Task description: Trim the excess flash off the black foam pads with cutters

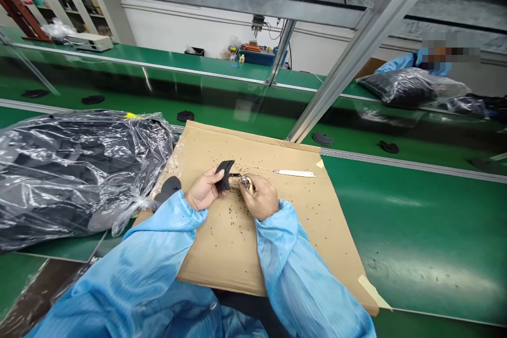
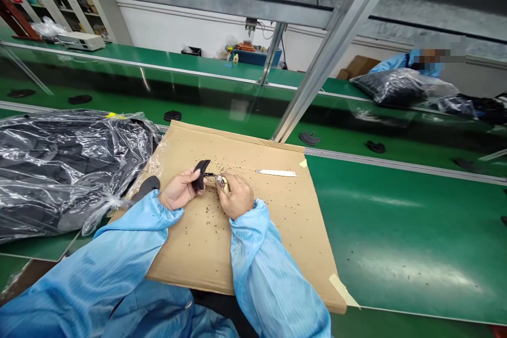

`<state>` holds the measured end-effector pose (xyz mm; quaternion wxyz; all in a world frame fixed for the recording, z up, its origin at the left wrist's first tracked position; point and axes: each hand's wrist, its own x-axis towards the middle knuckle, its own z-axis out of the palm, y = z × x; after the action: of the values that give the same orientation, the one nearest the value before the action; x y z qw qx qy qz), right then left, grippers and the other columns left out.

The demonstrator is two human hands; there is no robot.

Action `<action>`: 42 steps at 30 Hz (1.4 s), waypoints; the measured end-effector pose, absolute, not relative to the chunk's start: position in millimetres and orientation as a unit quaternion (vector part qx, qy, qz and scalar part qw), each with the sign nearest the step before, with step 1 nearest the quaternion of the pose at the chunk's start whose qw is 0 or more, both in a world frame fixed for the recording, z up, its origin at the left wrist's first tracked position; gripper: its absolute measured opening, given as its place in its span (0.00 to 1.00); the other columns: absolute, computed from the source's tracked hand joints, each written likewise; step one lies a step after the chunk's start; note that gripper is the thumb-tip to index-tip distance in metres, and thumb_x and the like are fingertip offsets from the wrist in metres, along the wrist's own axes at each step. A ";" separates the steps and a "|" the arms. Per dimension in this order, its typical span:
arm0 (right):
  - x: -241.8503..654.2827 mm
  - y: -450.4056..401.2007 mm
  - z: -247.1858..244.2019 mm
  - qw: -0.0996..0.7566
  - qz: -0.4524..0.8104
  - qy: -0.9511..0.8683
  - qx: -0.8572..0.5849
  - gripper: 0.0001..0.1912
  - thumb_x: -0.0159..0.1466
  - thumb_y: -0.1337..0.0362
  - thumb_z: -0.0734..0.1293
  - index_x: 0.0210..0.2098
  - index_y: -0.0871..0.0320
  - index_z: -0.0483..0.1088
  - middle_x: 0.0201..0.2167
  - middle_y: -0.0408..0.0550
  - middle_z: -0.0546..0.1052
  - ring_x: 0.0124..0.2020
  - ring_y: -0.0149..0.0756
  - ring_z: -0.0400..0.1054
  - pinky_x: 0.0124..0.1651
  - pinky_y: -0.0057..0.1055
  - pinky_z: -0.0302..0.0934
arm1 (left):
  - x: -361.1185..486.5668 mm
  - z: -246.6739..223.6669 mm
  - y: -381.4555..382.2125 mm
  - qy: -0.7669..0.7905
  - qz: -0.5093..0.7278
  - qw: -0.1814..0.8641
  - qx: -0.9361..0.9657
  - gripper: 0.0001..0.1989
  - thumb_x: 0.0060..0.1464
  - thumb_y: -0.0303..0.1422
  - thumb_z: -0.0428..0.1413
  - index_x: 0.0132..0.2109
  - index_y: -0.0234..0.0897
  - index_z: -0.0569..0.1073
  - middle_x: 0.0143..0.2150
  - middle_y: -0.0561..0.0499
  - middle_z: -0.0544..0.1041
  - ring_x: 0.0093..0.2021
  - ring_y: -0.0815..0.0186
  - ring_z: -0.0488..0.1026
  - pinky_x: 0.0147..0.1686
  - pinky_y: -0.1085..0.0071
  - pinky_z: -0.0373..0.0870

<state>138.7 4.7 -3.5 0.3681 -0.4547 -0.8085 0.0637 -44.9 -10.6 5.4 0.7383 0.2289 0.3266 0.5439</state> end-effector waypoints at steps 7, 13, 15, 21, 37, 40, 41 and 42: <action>142.2 4.5 -2.6 0.304 0.044 -0.820 -0.483 0.14 0.57 0.69 0.62 0.41 0.55 0.72 0.35 0.49 0.77 0.37 0.41 0.69 0.41 0.33 0.62 | -44.5 4.4 -11.2 0.330 0.555 0.728 0.231 0.18 0.49 0.31 0.62 0.47 0.34 0.69 0.28 0.49 0.73 0.26 0.68 0.71 0.20 0.76 0.66; 139.7 3.7 -4.8 0.291 0.072 -0.808 -0.508 0.14 0.53 0.71 0.61 0.38 0.54 0.72 0.33 0.48 0.77 0.34 0.40 0.69 0.36 0.32 0.61 | -44.7 6.2 -11.6 0.334 0.542 0.729 0.250 0.18 0.50 0.33 0.61 0.47 0.37 0.65 0.31 0.50 0.74 0.30 0.65 0.75 0.28 0.70 0.73; 138.6 3.7 -5.3 0.322 0.099 -0.794 -0.506 0.12 0.55 0.70 0.61 0.36 0.55 0.72 0.32 0.47 0.77 0.34 0.40 0.69 0.36 0.32 0.61 | -45.1 8.1 -11.6 0.340 0.545 0.722 0.259 0.20 0.50 0.33 0.61 0.48 0.39 0.65 0.33 0.51 0.74 0.32 0.65 0.76 0.29 0.70 0.74; 137.3 3.4 -2.9 0.401 0.131 -0.753 -0.505 0.10 0.59 0.63 0.61 0.36 0.56 0.73 0.34 0.48 0.77 0.35 0.40 0.70 0.39 0.33 0.62 | -48.5 8.0 -7.1 0.377 0.597 0.665 0.244 0.27 0.41 0.30 0.67 0.48 0.39 0.65 0.30 0.56 0.69 0.20 0.78 0.65 0.15 0.83 0.53; 122.7 -13.1 6.4 0.223 0.132 -0.851 -0.457 0.12 0.60 0.65 0.62 0.43 0.57 0.71 0.37 0.49 0.75 0.40 0.40 0.67 0.44 0.31 0.58 | -46.0 16.9 -11.0 0.351 0.526 0.748 0.203 0.10 0.54 0.32 0.59 0.40 0.34 0.66 0.26 0.57 0.65 0.16 0.78 0.59 0.11 0.83 0.49; 119.3 -17.6 11.8 0.185 0.135 -0.855 -0.465 0.13 0.62 0.63 0.61 0.45 0.56 0.70 0.39 0.49 0.75 0.41 0.41 0.67 0.43 0.32 0.57 | -44.7 16.6 -11.2 0.360 0.519 0.745 0.215 0.11 0.53 0.33 0.59 0.40 0.34 0.66 0.25 0.57 0.65 0.15 0.78 0.58 0.11 0.83 0.49; 118.4 -18.7 13.1 0.173 0.139 -0.855 -0.468 0.13 0.62 0.63 0.61 0.46 0.55 0.70 0.39 0.49 0.75 0.41 0.41 0.67 0.44 0.32 0.57 | -44.1 16.8 -11.3 0.364 0.518 0.743 0.217 0.11 0.53 0.33 0.59 0.39 0.34 0.66 0.25 0.57 0.65 0.15 0.78 0.58 0.11 0.83 0.49; 117.7 -19.6 14.2 0.163 0.142 -0.855 -0.471 0.14 0.62 0.62 0.61 0.46 0.55 0.69 0.40 0.50 0.75 0.42 0.41 0.67 0.44 0.32 0.57 | -43.5 17.0 -11.4 0.368 0.518 0.740 0.220 0.11 0.52 0.34 0.60 0.39 0.34 0.66 0.25 0.57 0.65 0.15 0.78 0.58 0.11 0.83 0.50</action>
<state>117.7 -19.6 14.2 0.1632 -0.4706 -0.8554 0.1422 -43.5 -11.4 17.0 0.7405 0.2200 0.3677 0.5178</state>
